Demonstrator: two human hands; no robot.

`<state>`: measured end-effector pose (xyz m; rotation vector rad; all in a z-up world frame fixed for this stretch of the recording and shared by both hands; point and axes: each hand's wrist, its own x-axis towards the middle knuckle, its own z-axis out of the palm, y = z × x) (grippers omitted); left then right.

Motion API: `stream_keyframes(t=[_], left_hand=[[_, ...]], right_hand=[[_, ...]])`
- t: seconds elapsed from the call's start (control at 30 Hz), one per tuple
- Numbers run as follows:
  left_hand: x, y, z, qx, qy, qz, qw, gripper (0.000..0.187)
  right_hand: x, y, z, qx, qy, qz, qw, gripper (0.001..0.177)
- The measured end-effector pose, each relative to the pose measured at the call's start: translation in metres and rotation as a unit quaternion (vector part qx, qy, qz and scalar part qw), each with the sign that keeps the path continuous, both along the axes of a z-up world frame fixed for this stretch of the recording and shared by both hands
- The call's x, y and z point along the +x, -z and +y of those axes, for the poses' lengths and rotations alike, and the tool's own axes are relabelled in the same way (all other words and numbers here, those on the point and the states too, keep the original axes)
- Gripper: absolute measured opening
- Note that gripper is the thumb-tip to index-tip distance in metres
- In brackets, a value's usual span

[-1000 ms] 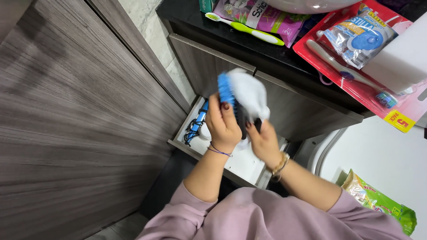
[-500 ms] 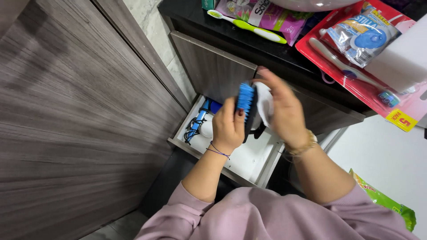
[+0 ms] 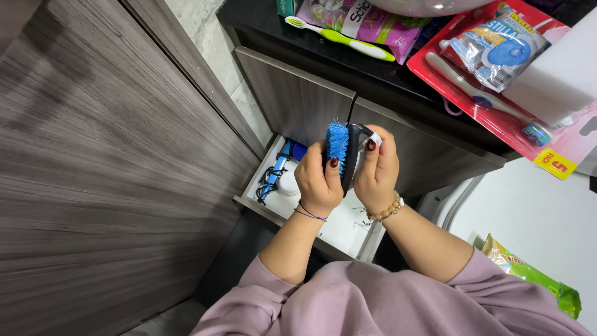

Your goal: Organizing and cleaning items from a bathroom cabinet drawer including cosmetic jars and a cleaning brush.

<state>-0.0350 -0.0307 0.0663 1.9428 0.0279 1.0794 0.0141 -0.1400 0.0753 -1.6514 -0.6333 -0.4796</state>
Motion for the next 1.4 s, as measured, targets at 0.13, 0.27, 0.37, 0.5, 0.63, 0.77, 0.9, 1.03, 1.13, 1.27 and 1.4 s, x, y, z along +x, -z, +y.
stream_keyframes(t=[0.13,0.27,0.37,0.5,0.63,0.77,0.9,1.03,1.13,1.27,1.4], left_hand=[[-0.001,-0.004,0.0,-0.045,0.017,-0.017,0.999,0.036],[0.004,0.007,0.0,-0.142,0.025,-0.027,0.989,0.039],[0.012,0.018,0.006,-0.221,0.007,-0.064,0.973,0.041],[0.019,0.016,0.028,-0.318,-0.073,-0.069,0.943,0.041],[0.017,0.026,0.032,-0.301,-0.117,-0.047,0.945,0.041],[0.016,0.041,0.016,-0.252,-0.112,-0.016,0.961,0.049],[0.013,0.057,-0.002,-0.225,-0.055,0.009,0.973,0.049],[0.011,0.064,-0.002,-0.317,0.046,-0.021,0.947,0.059],[0.006,0.063,0.005,-0.404,0.058,-0.013,0.913,0.063],[0.007,0.051,0.019,-0.216,-0.074,-0.057,0.972,0.052],[0.005,0.041,0.016,-0.329,-0.043,-0.036,0.943,0.038]], right_hand=[[-0.012,0.008,0.001,0.016,-0.027,0.031,0.999,0.025],[-0.019,0.002,0.001,-0.042,-0.018,0.031,0.998,0.031],[-0.019,0.024,-0.007,-0.129,-0.007,-0.004,0.992,0.027],[-0.012,0.071,-0.028,-0.235,-0.033,-0.007,0.972,0.018],[0.014,0.078,-0.042,0.0,-0.062,0.162,0.985,0.025],[0.008,-0.022,-0.014,0.291,-0.131,0.169,0.933,0.035],[0.004,-0.03,0.004,-0.067,-0.053,-0.13,0.988,0.034],[-0.007,-0.033,0.012,-0.282,-0.171,-0.151,0.932,0.058],[-0.017,-0.034,0.006,-0.31,-0.161,-0.173,0.921,0.056],[-0.03,-0.032,-0.007,-0.306,-0.116,-0.282,0.902,0.054],[-0.031,-0.009,-0.027,-0.325,-0.108,-0.309,0.887,0.043]])
